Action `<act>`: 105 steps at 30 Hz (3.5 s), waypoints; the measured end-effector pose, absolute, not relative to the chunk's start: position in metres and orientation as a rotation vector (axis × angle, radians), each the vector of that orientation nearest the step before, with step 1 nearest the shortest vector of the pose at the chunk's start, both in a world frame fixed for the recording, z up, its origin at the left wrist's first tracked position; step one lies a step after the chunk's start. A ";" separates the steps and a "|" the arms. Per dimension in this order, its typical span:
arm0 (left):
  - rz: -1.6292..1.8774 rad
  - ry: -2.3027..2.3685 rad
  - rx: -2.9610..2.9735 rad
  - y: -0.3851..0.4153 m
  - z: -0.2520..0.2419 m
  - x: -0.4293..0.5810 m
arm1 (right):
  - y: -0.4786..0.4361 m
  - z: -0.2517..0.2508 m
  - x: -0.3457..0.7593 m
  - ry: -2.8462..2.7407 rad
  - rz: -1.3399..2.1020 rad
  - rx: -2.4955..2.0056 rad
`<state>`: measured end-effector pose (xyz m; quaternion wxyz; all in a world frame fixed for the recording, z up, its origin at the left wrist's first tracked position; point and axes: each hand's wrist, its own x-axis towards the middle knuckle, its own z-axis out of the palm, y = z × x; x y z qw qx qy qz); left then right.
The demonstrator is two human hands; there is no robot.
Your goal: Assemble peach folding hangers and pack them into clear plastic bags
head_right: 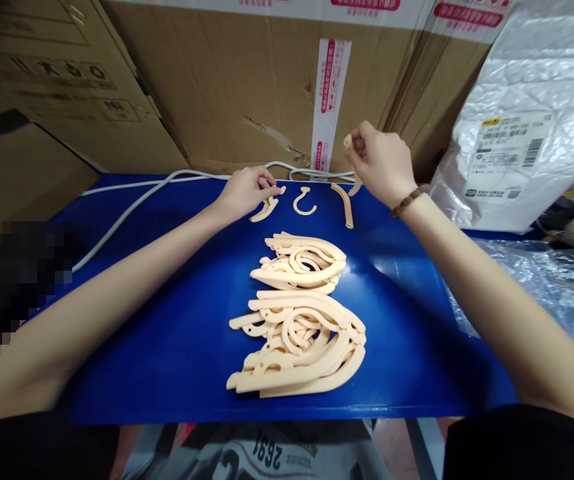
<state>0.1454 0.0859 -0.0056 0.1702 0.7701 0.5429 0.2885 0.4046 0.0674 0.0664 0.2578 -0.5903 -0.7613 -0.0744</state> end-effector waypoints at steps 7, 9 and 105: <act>0.506 1.159 2.624 0.060 -0.016 0.114 | 0.019 0.040 0.436 -2.539 -0.348 -1.566; 0.346 1.105 2.634 0.056 -0.020 0.109 | 0.014 0.030 0.447 -2.624 -0.328 -1.561; 0.931 1.169 1.701 0.072 0.012 0.156 | 0.048 0.062 0.389 -1.002 0.758 -1.135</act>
